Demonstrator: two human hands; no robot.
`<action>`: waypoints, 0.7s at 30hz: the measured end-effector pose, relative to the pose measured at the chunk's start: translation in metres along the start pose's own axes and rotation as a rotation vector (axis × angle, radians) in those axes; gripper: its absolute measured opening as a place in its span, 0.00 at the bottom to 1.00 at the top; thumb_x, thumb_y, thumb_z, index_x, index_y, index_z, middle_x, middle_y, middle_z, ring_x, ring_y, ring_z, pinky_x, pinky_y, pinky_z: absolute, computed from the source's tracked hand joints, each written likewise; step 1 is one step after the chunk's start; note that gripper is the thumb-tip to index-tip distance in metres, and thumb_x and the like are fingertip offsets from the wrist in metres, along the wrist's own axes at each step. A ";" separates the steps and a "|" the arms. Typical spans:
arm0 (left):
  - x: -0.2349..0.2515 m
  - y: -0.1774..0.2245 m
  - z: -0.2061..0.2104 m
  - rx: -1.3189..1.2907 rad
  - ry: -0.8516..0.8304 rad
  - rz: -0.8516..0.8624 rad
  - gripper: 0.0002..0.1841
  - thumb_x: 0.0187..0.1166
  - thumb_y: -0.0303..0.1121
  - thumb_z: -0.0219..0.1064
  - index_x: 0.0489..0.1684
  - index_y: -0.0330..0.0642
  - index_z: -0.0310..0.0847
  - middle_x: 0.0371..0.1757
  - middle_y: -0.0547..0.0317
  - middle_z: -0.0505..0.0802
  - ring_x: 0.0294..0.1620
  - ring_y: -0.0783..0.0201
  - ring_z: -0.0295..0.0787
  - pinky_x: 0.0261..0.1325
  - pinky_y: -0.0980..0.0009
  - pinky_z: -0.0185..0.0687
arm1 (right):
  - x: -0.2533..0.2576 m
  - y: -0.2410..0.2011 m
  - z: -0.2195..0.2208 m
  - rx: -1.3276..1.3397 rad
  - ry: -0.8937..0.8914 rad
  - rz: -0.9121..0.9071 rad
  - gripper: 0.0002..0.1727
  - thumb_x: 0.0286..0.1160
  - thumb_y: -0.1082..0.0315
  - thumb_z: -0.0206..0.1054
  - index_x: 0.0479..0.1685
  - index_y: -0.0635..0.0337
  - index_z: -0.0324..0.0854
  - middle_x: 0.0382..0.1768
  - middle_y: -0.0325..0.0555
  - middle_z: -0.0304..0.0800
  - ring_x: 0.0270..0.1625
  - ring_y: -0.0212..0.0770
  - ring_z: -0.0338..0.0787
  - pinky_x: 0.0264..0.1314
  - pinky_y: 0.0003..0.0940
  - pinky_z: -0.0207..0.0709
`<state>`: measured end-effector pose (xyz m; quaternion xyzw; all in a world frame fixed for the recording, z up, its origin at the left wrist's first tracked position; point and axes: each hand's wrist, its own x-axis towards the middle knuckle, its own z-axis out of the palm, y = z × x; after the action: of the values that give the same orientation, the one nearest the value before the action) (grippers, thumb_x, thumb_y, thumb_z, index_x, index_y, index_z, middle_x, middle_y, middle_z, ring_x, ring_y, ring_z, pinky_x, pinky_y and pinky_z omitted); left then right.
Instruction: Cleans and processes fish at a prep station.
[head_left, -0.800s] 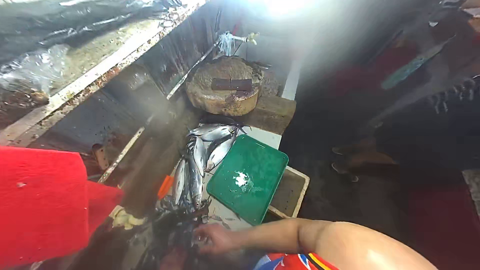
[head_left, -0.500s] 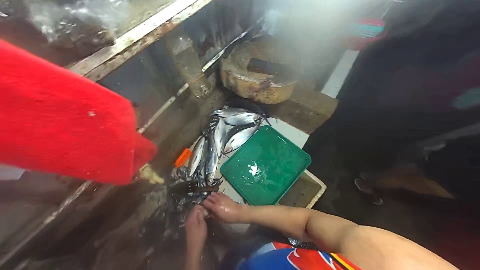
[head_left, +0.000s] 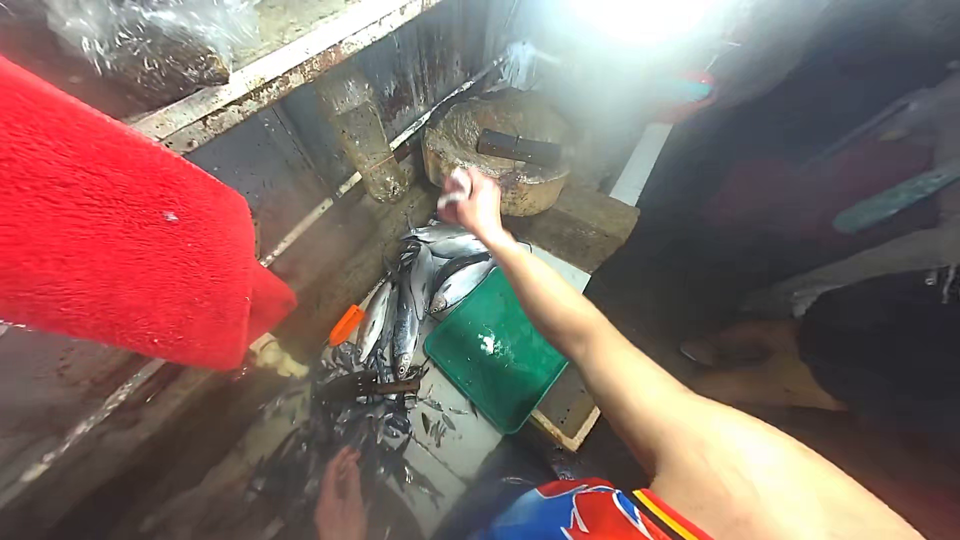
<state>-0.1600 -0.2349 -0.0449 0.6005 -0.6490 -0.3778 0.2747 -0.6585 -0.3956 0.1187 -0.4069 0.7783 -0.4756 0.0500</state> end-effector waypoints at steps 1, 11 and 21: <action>-0.002 -0.005 -0.001 0.007 0.005 -0.012 0.21 0.90 0.39 0.52 0.72 0.36 0.79 0.55 0.50 0.94 0.47 0.63 0.93 0.48 0.61 0.91 | 0.032 -0.007 -0.007 -0.017 0.074 -0.004 0.19 0.72 0.58 0.74 0.53 0.62 0.86 0.48 0.57 0.93 0.54 0.55 0.93 0.62 0.60 0.84; -0.045 -0.059 -0.021 -0.032 0.285 -0.184 0.24 0.87 0.41 0.62 0.75 0.37 0.77 0.56 0.52 0.94 0.50 0.64 0.93 0.57 0.62 0.90 | -0.117 -0.016 0.076 0.294 -0.118 -0.200 0.24 0.87 0.63 0.62 0.73 0.70 0.72 0.62 0.54 0.87 0.62 0.39 0.89 0.69 0.37 0.84; -0.138 -0.078 -0.153 0.427 1.142 -0.218 0.36 0.74 0.45 0.76 0.73 0.23 0.72 0.70 0.24 0.82 0.72 0.34 0.79 0.74 0.45 0.76 | -0.393 -0.152 0.326 0.008 -1.238 -0.558 0.32 0.78 0.46 0.70 0.77 0.55 0.79 0.70 0.54 0.87 0.73 0.52 0.86 0.79 0.53 0.77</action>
<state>0.0261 -0.1223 -0.0095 0.8124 -0.3959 0.1157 0.4122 -0.1568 -0.3892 -0.0607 -0.7896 0.4704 -0.1528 0.3633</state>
